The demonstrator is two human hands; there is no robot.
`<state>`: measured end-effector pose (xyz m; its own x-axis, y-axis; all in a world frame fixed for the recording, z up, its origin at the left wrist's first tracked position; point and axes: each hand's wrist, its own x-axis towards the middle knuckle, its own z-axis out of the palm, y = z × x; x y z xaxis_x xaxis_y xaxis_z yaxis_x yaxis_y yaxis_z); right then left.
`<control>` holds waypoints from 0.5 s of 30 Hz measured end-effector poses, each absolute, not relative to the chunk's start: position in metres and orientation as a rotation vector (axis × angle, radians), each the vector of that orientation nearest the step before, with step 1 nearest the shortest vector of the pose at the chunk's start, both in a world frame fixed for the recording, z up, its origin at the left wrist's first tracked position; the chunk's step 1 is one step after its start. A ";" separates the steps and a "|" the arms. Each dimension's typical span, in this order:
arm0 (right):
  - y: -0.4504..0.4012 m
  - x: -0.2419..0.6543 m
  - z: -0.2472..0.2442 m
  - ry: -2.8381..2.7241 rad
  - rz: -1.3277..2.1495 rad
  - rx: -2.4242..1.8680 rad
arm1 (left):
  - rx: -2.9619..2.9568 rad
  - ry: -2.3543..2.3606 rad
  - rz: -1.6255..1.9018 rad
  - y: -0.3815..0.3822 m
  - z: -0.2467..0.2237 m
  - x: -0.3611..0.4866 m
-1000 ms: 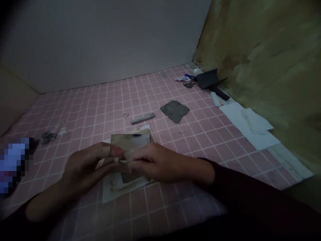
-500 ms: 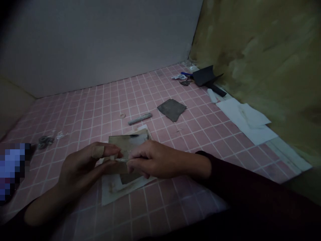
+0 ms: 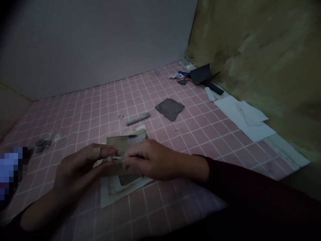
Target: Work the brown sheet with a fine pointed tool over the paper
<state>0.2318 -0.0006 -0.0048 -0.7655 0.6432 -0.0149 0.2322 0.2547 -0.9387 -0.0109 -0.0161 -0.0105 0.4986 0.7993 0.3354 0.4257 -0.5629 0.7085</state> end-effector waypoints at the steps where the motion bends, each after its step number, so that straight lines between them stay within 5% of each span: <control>1: -0.002 0.231 -0.008 -2.205 1.305 -0.817 | 2.105 1.023 0.893 -0.017 -0.011 -0.011; 5: -0.007 0.229 -0.015 -2.299 0.975 -0.819 | 1.960 1.065 0.899 -0.018 -0.014 -0.011; 9: -0.001 0.232 -0.006 -2.132 1.733 -0.758 | 2.318 0.991 0.870 -0.016 -0.014 -0.011; 11: 0.001 0.234 -0.005 -2.095 1.831 -0.734 | 2.431 0.944 0.857 -0.016 -0.011 -0.010; 15: -0.006 0.233 -0.015 -2.292 1.062 -0.802 | 2.367 0.961 0.822 -0.014 -0.006 -0.008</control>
